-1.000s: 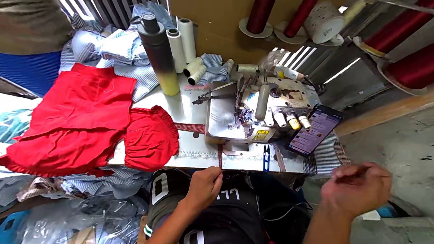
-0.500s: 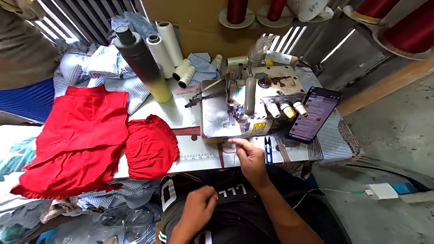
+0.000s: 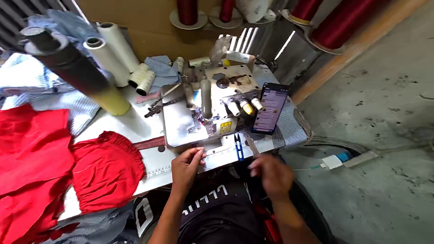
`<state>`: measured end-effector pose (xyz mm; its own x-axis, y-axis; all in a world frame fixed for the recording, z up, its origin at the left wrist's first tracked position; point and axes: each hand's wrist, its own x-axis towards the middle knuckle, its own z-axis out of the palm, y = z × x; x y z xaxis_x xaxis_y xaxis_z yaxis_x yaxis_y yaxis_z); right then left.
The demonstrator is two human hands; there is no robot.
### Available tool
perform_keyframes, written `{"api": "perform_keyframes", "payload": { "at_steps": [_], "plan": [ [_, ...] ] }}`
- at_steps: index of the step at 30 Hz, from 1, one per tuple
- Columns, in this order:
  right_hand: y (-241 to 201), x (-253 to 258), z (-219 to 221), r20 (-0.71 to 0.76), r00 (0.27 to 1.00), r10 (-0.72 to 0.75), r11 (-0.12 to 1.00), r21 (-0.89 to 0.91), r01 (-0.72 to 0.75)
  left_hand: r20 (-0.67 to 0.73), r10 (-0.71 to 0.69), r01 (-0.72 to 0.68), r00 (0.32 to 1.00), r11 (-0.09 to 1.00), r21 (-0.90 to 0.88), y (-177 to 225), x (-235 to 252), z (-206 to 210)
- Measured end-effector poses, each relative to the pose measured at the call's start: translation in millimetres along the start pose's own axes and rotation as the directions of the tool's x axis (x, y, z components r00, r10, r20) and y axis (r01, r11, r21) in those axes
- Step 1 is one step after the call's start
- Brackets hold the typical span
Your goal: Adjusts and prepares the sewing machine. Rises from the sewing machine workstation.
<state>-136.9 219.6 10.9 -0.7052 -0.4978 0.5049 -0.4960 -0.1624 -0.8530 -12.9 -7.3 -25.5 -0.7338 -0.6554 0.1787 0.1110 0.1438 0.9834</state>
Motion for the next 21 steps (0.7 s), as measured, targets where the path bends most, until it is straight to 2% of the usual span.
{"api": "perform_keyframes", "payload": {
  "at_steps": [2,3,5,7,9,12,14,17,21],
  "plan": [
    [-1,40,-38,-0.331,0.944,-0.01,0.999,0.032,0.022,0.012,0.028,-0.029,1.0,0.999,0.028,-7,-5,-3],
    [2,62,-55,-0.435,0.9,-0.003,0.999,0.028,0.017,0.026,0.042,-0.043,0.999,0.999,0.027,-8,-7,-4],
    [20,107,-83,-0.493,0.864,0.104,0.994,0.022,-0.107,0.052,0.06,-0.061,0.997,0.998,0.023,-8,-9,-6],
    [49,148,-100,-0.364,0.887,0.285,0.951,-0.01,-0.309,0.078,0.068,-0.069,0.995,0.997,0.018,-9,-9,-7],
    [74,183,-101,-0.157,0.871,0.465,0.876,-0.058,-0.479,0.091,0.074,-0.076,0.993,0.997,0.028,-11,-9,-9],
    [89,198,-91,0.117,0.801,0.587,0.809,-0.094,-0.58,0.085,0.093,-0.097,0.992,0.994,0.045,-13,-11,-8],
    [87,194,-82,0.15,0.778,0.61,0.792,-0.099,-0.602,0.071,0.113,-0.117,0.991,0.992,0.052,-13,-11,-7],
    [87,193,-75,0.145,0.781,0.607,0.79,-0.007,-0.613,0.064,0.125,-0.128,0.99,0.99,0.055,-14,-11,-7],
    [22,200,-45,0.033,0.662,0.749,0.661,-0.118,-0.741,0.101,0.139,-0.145,0.985,0.988,0.06,-15,-9,-7]
  ]
}}
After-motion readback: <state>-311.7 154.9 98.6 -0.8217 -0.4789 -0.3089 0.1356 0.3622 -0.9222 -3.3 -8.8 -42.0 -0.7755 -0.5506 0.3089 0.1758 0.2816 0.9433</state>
